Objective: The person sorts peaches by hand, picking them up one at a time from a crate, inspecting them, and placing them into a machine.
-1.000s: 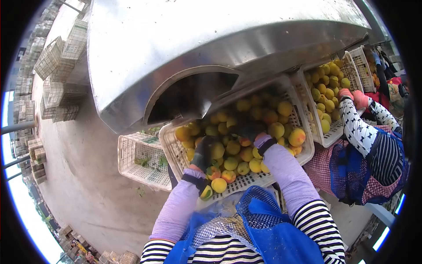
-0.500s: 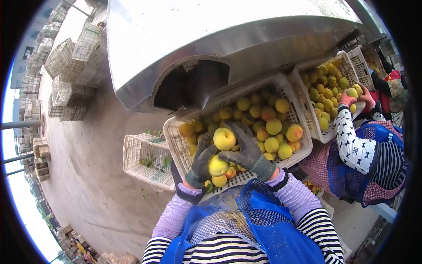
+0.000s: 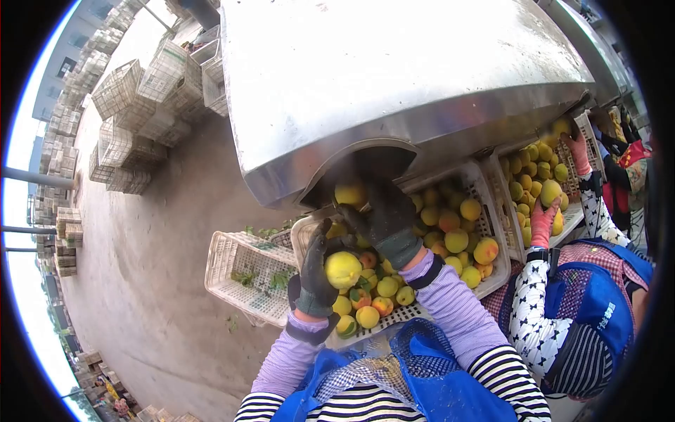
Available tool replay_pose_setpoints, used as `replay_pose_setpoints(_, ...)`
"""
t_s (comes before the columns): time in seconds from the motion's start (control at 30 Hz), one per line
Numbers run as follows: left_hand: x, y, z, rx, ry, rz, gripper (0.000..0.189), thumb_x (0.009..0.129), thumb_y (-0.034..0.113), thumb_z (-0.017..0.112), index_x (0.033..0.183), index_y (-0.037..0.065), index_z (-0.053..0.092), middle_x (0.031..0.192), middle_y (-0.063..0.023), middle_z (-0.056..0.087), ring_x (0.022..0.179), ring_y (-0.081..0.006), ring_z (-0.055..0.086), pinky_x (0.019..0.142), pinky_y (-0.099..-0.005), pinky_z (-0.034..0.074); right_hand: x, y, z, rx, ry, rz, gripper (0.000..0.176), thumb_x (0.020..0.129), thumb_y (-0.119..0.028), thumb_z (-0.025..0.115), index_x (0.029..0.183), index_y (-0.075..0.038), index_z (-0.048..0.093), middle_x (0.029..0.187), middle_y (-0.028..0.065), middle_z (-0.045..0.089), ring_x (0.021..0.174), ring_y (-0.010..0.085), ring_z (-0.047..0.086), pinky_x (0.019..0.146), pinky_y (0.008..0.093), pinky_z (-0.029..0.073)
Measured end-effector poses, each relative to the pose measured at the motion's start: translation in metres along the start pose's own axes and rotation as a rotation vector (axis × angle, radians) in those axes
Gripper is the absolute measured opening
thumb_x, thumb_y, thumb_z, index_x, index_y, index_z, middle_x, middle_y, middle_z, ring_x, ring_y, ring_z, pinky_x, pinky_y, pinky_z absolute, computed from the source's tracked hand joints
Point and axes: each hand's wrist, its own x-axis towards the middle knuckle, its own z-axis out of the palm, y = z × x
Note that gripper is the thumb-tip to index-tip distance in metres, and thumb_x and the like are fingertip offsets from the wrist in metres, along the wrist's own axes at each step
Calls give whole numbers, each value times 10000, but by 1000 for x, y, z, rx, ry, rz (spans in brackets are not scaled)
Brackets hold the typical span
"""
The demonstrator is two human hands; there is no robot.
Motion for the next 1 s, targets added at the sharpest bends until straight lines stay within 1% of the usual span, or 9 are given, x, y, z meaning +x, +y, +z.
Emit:
replay_pose_setpoints(0.13,-4,-3,-3,769,-48,381,450,1034,139,479,1467,36,416,1206,-175,635,1047,-233,656,913,-331,561,23,11,22,11,67,-105,616,761,-421,798,1209,-40,615,1034,165,671,865,351,659,743,453,548)
replay_pose_setpoints(0.2,-2,2,11,988,-17,498,430,1055,222,459,1444,41,442,1218,-162,630,1066,-237,648,930,-343,555,36,15,19,69,-188,17,667,741,-413,814,1252,-47,595,1072,170,665,899,352,660,773,464,547)
replay_pose_setpoints(0.27,5,-7,6,768,55,434,432,1068,276,425,1426,39,458,1244,-150,616,1100,-235,631,949,-346,543,42,5,-7,224,-346,154,727,723,-409,826,1300,-51,568,1116,180,653,941,357,656,814,470,541)
replay_pose_setpoints(0.33,9,-3,12,81,29,204,428,1080,310,392,1413,54,476,1287,-141,586,1170,-235,590,983,-350,518,31,-27,-65,474,-425,316,795,707,-408,834,1353,-54,535,1166,193,635,991,366,645,866,474,530)
replay_pose_setpoints(0.47,-6,-4,41,167,90,126,476,1078,371,386,1396,32,489,1285,-148,586,1172,-257,588,1009,-365,496,-48,-30,-65,386,-402,14,832,690,-380,872,1364,-38,525,1176,204,616,998,341,652,871,427,536)
replay_pose_setpoints(0.73,-23,-18,28,68,-141,-86,619,992,483,540,1378,1,492,1313,-159,584,1192,-290,579,1053,-435,457,-66,-18,-102,577,-247,295,795,713,-377,848,1368,-47,541,1205,192,601,1069,350,623,957,442,500)
replay_pose_setpoints(0.8,-25,-16,40,-73,-113,-180,586,998,426,555,1397,4,476,1309,-163,591,1184,-289,587,1058,-437,457,-72,-18,-106,506,-187,144,808,692,-358,870,1362,-38,551,1195,188,592,1014,343,636,883,413,530)
replay_pose_setpoints(0.97,-22,-20,56,563,-193,176,480,1062,323,463,1393,-24,462,1265,-171,605,1095,-259,630,907,-359,559,-75,-29,-100,160,-98,65,766,682,-295,867,1338,-39,567,1222,184,562,983,343,639,801,411,557)
replay_pose_setpoints(1.0,-17,-22,56,391,-83,77,483,1065,330,454,1387,-30,464,1255,-173,609,1082,-263,635,894,-364,563,-74,-28,-93,153,-69,87,755,683,-284,861,1335,-42,569,1228,184,555,978,344,638,789,414,559)
